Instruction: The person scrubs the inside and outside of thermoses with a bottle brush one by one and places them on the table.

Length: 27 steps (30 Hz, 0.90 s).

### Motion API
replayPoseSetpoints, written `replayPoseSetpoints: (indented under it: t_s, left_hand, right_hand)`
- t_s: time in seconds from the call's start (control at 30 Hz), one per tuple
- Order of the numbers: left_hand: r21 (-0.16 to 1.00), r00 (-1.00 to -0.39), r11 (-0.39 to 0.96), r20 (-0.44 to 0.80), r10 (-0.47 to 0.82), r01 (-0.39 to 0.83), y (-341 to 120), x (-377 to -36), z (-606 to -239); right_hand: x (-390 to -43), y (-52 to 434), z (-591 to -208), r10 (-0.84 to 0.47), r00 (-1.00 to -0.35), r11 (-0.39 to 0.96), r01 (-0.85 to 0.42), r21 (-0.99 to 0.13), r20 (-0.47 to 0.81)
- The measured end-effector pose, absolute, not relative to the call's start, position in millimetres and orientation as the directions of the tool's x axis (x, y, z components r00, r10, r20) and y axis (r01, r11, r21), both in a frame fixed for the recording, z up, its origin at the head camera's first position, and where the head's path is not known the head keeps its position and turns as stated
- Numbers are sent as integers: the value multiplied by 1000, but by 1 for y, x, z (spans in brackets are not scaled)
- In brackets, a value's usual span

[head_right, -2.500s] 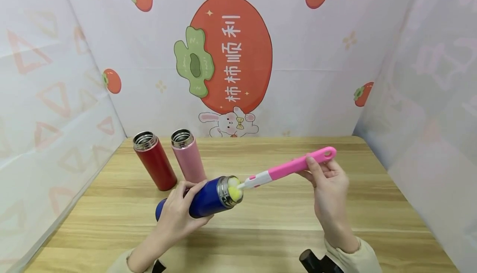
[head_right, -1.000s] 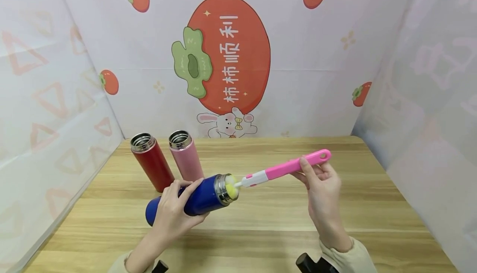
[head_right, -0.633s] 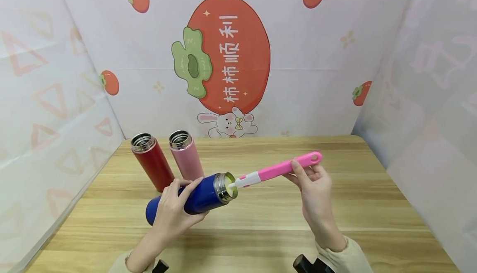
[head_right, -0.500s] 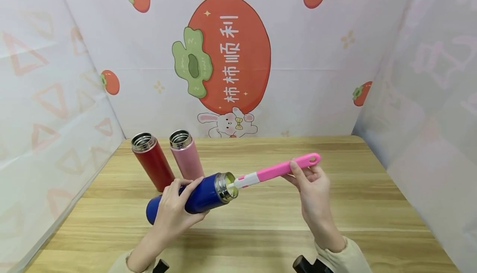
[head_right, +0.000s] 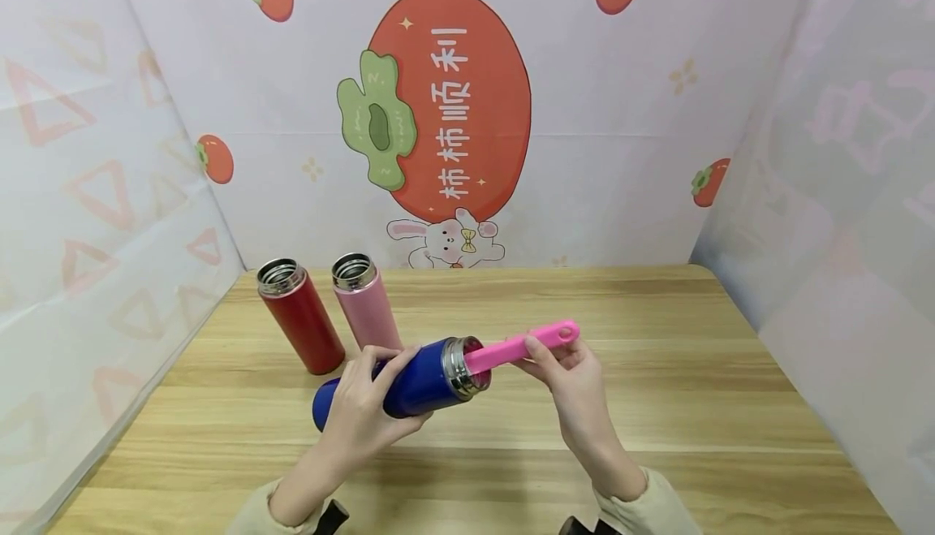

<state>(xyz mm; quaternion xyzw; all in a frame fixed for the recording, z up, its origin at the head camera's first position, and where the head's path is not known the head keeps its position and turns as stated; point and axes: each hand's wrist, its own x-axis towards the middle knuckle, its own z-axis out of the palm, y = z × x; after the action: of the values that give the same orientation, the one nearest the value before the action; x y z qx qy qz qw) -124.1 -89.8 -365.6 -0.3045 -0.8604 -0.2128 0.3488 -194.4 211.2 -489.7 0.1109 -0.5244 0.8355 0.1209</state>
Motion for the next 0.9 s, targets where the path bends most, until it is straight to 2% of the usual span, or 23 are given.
replayPoseSetpoints:
  t_s: [0.17, 0.4, 0.47, 0.6, 0.9]
  left_hand:
    - [140, -567, 727, 729, 384, 672, -91, -125, -367]
    - [142, -580, 741, 723, 376, 656, -95, -125, -369]
    - [136, -573, 739, 727, 378, 660, -96, -125, -370]
    - [121, -560, 735, 731, 389, 668, -97, -126, -372]
    - [90, -542, 739, 740, 399, 667, -101, -125, -374]
  right_hand:
    - [-188, 223, -465, 137, -916, -472, -395, -788, 377]
    - [-126, 188, -344, 274, -871, -536, -491, -687, 408]
    - [-118, 183, -328, 298, -868, -553, -496, -670, 396]
    - [-113, 182, -316, 336, -867, -580, -498, -645, 368]
    - [-113, 200, -315, 351, -861, -622, -508, -596, 368]
